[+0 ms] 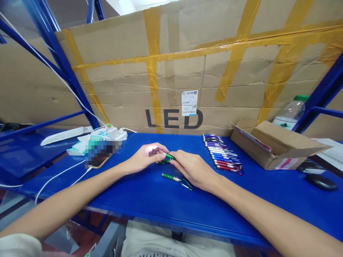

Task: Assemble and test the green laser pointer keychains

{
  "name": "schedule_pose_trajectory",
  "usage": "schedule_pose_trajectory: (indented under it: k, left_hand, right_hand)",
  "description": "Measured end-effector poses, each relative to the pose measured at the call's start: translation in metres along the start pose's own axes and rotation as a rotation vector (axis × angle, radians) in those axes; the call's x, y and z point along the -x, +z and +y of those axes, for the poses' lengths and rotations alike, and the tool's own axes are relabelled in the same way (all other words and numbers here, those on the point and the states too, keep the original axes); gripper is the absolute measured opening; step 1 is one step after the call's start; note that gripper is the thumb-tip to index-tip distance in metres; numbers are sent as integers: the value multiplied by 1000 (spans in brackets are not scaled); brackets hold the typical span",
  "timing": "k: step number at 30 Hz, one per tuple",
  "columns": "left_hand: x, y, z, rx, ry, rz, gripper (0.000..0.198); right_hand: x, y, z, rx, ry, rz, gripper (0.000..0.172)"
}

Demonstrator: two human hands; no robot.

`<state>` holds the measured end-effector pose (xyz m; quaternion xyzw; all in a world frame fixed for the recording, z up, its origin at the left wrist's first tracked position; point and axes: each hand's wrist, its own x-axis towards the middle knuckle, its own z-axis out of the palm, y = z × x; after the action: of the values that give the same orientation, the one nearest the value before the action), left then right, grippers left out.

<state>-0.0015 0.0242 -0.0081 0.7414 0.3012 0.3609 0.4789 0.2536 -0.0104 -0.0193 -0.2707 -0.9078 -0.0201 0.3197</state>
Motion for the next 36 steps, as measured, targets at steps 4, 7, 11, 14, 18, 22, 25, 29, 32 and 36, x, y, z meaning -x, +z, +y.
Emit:
schedule_pose_trajectory:
  k: [4,7,11,14,18,22,25,29,32,36]
  left_hand:
    - [1,1,3,-12,-9,13,52]
    - [1,0,5,-46,-5,24,52]
    - [1,-1,5,-80,18,39,49]
    - [1,-1,3,-113,35,50,47]
    - [1,-1,3,-144,36,48,45]
    - [1,-2,3,-131,14,30,46]
    - [0,-2,2,-79,-22,4,50]
    - [0,-3,3,-59,-41,-18,51]
    - [-1,-3,3,-59,-47,-21,49]
    - [0,-2,1,-50,-35,-40,49]
  right_hand:
    - [0,0,-2,1,9,-12,24]
    - [0,0,-1,-20,37,-23,22]
    - [1,1,1,-15,57,-12,22]
    - [0,1,1,30,57,-6,20]
    - [0,1,0,41,74,-14,18]
    - [-1,0,-3,27,86,-13,16]
    - [-2,-1,-4,43,82,-12,15]
    - [-1,-2,-4,45,69,-14,16]
    - [-1,-2,-4,41,49,-3,16]
    - [-1,-2,-3,67,10,33,18]
